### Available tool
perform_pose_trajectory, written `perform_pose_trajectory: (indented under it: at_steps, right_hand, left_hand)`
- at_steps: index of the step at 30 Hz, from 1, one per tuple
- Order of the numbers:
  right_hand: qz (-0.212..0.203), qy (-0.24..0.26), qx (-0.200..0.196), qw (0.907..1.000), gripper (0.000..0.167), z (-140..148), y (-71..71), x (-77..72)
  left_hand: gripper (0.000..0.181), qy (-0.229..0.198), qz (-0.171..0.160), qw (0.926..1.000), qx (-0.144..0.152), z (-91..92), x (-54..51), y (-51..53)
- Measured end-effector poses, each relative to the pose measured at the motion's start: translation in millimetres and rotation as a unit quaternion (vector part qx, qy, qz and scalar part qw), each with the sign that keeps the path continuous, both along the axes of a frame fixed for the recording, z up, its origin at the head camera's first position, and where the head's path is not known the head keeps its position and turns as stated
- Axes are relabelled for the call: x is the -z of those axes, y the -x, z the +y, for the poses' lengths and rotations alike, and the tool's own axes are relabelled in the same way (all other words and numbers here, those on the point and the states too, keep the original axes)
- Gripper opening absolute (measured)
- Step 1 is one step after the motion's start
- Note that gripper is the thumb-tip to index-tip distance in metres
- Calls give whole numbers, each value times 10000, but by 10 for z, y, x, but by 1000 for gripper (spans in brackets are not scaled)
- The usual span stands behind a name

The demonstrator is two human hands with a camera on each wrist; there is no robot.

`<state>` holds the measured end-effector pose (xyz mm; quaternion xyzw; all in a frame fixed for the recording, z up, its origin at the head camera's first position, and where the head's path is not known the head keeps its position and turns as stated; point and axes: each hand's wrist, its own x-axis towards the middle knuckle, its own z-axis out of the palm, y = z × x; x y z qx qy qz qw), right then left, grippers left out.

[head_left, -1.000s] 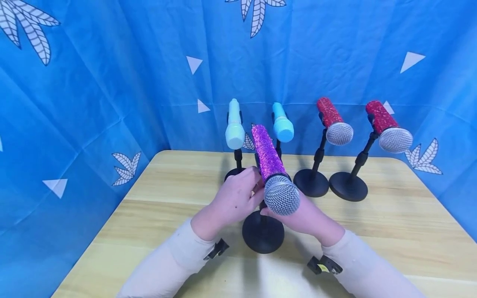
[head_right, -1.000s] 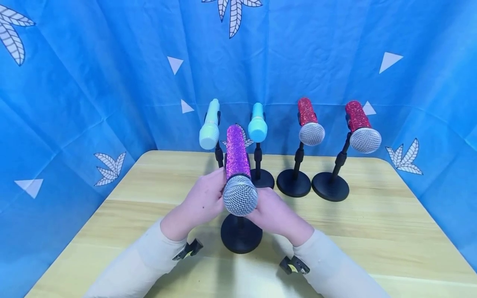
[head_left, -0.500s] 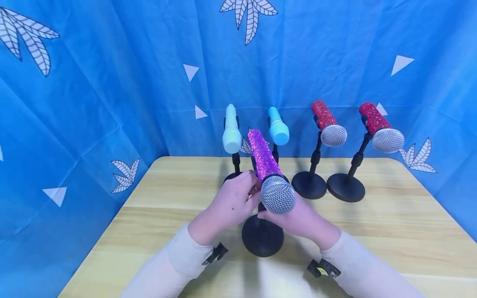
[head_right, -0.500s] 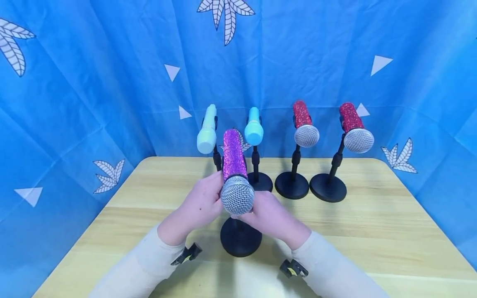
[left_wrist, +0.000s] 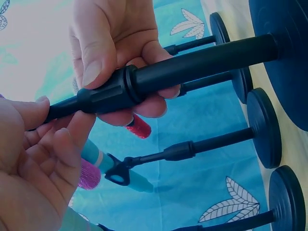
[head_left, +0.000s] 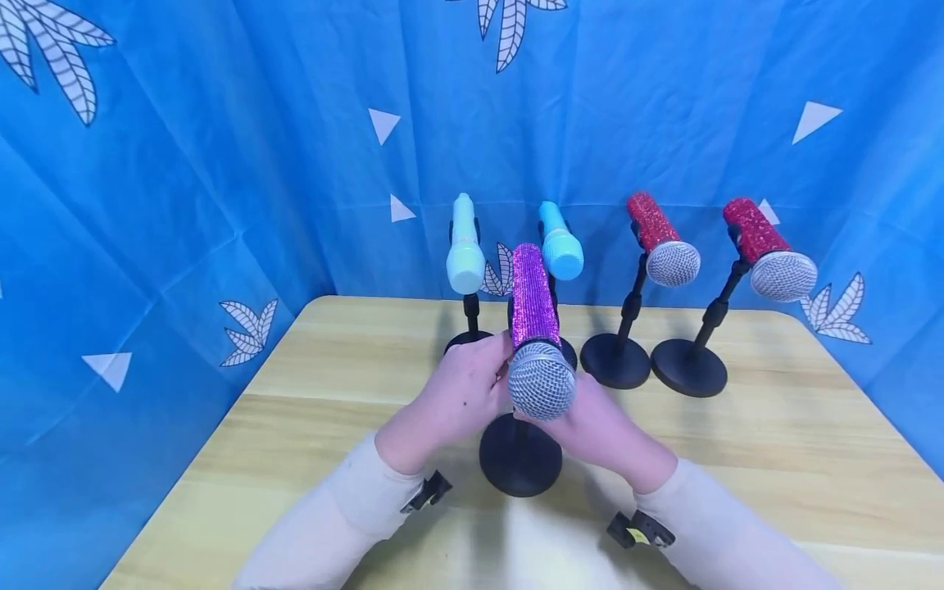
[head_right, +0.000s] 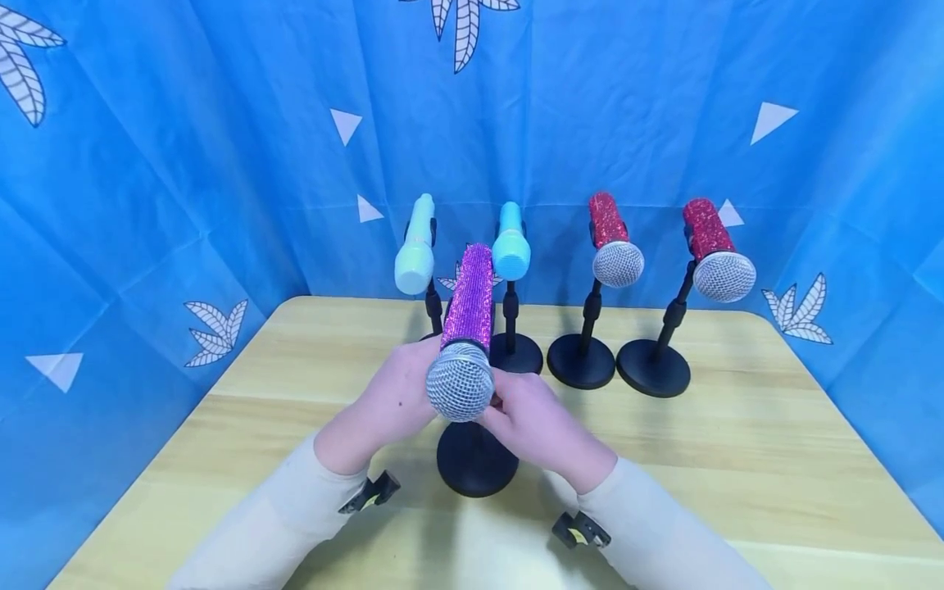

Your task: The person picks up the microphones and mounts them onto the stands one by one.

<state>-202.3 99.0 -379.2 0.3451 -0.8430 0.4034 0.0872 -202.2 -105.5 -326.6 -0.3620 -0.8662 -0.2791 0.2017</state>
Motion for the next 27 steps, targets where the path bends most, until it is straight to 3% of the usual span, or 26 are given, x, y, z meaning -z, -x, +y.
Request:
perform_pose_trajectory:
  at_steps: [3, 7, 12, 16, 21, 24, 27]
  right_hand:
    - [568, -186, 46, 9982, 32, -1, 30, 5]
    - [176, -162, -171, 9996, 36, 1, 54, -11]
    - [-163, -195, -380, 9990, 40, 16, 50, -25]
    - [-292, -118, -430, 9986, 55, 14, 22, -18]
    - [-362, -131, -344, 9987, 63, 21, 9, -31]
    - [-347, -501, -451, 9971, 59, 78, 2, -63]
    - [-429, -1222, -637, 9895, 56, 171, -22, -91]
  left_hand:
    - [7, -2, 223, 9997, 30, -12, -7, 27]
    - [8, -49, 130, 9999, -16, -21, -13, 20]
    - [12, 73, -433, 9990, -54, -24, -28, 4]
    - [14, 154, -803, 9966, -134, -22, -57, -18]
    - [10, 215, -886, 9957, -190, -23, -79, -17]
    - [6, 220, -908, 9955, -151, -30, -68, 1]
    - [6, 301, -1025, 9942, -91, -52, -55, 18]
